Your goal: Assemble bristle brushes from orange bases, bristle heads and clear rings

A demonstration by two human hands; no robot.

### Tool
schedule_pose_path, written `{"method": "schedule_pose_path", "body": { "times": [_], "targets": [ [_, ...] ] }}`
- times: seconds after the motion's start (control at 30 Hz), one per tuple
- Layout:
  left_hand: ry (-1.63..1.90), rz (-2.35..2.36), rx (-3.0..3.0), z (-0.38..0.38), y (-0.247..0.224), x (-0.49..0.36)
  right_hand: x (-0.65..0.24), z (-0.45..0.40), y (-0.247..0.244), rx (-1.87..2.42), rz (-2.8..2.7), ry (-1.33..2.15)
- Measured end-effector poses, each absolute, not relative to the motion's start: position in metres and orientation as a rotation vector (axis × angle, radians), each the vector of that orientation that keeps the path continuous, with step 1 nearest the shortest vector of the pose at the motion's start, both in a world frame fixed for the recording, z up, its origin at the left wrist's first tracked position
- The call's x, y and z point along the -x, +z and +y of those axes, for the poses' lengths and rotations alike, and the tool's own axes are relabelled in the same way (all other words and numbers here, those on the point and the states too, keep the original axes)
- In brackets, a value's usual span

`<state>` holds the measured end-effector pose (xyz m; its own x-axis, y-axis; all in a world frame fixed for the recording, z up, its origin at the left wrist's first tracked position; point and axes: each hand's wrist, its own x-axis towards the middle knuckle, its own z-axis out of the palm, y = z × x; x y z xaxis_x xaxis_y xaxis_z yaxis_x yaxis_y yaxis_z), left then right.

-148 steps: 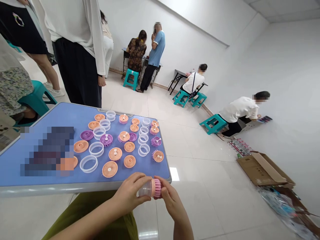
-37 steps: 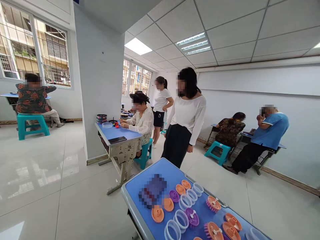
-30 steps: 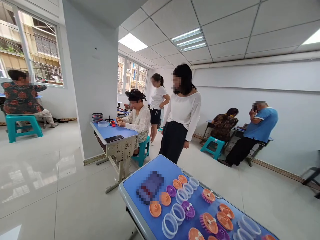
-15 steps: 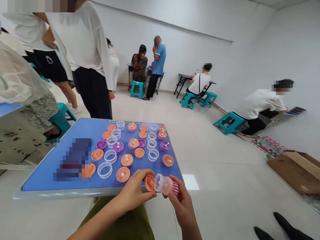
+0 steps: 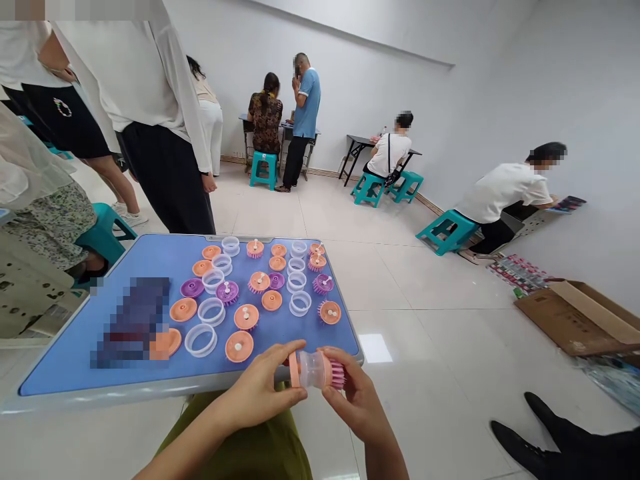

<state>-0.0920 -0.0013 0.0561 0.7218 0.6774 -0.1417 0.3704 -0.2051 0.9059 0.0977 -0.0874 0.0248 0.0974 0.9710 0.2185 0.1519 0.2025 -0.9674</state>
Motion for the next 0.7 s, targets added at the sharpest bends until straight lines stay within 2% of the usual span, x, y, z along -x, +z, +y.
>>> {"method": "schedule_pose_path", "body": {
  "times": [0.7],
  "targets": [
    [0.161, 0.616, -1.523, 0.003, 0.060, 0.092, -0.101, -0.089, 0.029, 1.199, -1.445, 0.931]
  ]
}}
